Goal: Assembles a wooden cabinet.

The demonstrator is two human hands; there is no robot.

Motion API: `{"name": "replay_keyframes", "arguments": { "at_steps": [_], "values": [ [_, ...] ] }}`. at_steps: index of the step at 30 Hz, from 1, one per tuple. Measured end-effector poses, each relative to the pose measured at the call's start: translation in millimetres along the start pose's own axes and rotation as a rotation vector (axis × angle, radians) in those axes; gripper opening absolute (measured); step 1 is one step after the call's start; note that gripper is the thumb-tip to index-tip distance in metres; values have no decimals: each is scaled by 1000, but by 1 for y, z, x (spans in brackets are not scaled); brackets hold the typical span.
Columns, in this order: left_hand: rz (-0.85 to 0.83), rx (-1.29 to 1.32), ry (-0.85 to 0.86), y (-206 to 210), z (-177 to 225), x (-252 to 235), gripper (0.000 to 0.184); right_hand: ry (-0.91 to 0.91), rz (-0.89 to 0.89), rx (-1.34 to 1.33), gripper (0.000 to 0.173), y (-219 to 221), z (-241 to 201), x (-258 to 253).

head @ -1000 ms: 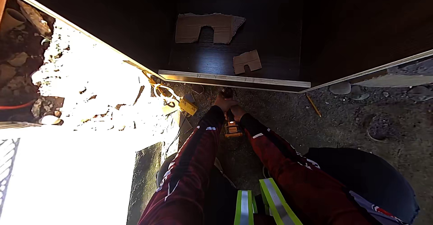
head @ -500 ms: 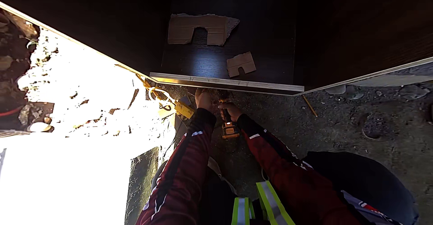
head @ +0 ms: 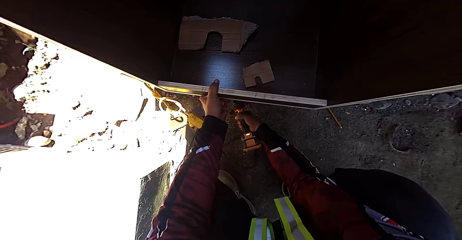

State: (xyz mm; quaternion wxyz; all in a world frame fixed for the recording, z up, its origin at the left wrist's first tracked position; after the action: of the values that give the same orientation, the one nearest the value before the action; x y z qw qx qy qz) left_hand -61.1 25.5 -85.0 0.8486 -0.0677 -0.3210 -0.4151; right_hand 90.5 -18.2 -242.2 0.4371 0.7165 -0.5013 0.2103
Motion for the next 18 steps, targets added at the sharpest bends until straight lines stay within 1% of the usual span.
{"name": "replay_keyframes", "arguments": {
  "at_steps": [3,5,7,10,13,16,18],
  "values": [
    [11,-1,36,-1,1,1,82,7,17,0,12,-3,3,-2],
    [11,-2,49,-2,1,1,87,15,16,-4,12,-4,6,-4],
    [14,-3,41,-2,0,1,89,12,19,-4,12,-5,6,-4],
    [11,2,43,0,0,1,87,7,32,-6,14,-6,8,-3],
    [4,26,52,1,2,4,81,15,42,-14,12,-8,12,-3],
    [0,-4,20,1,0,4,87,23,54,-12,12,-9,14,-4],
    [7,-9,27,1,2,5,85,17,70,-13,13,-10,16,-3]
  ]
}}
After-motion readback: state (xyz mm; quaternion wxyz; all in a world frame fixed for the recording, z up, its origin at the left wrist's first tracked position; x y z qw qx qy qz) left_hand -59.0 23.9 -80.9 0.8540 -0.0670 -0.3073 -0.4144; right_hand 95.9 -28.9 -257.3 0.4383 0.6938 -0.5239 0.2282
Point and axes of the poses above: each hand's wrist, its own x-axis away from the middle knuckle, its own y-axis out of the palm, z = x × y, the point moved 7 cm from there along -x, towards the middle knuckle, and after that the axes turned 5 degrees about -x, right-handed, at the moved point
